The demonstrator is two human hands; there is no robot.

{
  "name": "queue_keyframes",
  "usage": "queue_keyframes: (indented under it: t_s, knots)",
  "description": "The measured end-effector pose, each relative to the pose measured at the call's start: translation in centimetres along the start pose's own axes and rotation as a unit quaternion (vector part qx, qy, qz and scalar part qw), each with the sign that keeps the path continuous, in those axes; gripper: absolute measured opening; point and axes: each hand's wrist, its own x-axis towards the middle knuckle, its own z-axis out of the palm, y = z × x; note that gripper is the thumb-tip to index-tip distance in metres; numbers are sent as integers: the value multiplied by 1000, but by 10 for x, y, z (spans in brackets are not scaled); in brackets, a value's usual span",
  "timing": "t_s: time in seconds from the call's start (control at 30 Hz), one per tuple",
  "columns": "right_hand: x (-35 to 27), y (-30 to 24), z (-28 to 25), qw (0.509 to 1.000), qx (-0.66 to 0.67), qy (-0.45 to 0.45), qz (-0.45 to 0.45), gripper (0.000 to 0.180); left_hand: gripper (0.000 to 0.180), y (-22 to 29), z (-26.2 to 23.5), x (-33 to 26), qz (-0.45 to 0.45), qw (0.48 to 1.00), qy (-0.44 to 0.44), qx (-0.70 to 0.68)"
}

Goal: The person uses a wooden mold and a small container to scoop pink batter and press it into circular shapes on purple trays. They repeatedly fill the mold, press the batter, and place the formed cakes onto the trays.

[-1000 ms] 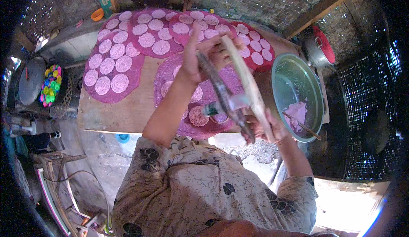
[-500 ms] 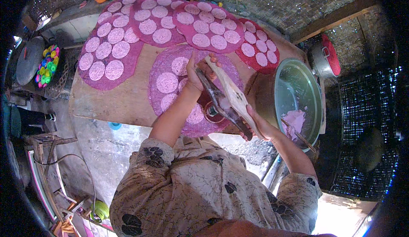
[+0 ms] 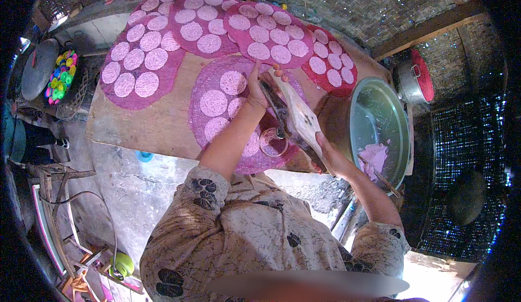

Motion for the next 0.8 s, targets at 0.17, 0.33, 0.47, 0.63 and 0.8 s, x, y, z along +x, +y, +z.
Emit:
queue_keyframes:
  t_s: [0.17, 0.33, 0.47, 0.63, 0.8]
  knots:
    - [-18, 5, 3, 992, -47, 108, 47, 80, 47, -22, 4, -9, 2, 998, 50, -23]
    - [-29, 2, 11, 990, -26, 113, 86, 81, 45, -25, 8, -24, -8, 997, 67, -46]
    - [-26, 8, 20, 992, -6, 93, 84, 80, 47, -22, 13, -39, -9, 992, 121, -36]
    - [-6, 25, 30, 992, 22, 99, 81, 75, 49, -2, 7, -45, 1, 995, 101, 14]
    - [5, 13, 26, 992, -8, 121, 17, 72, 51, 11, 7, -23, 21, 998, 59, 28]
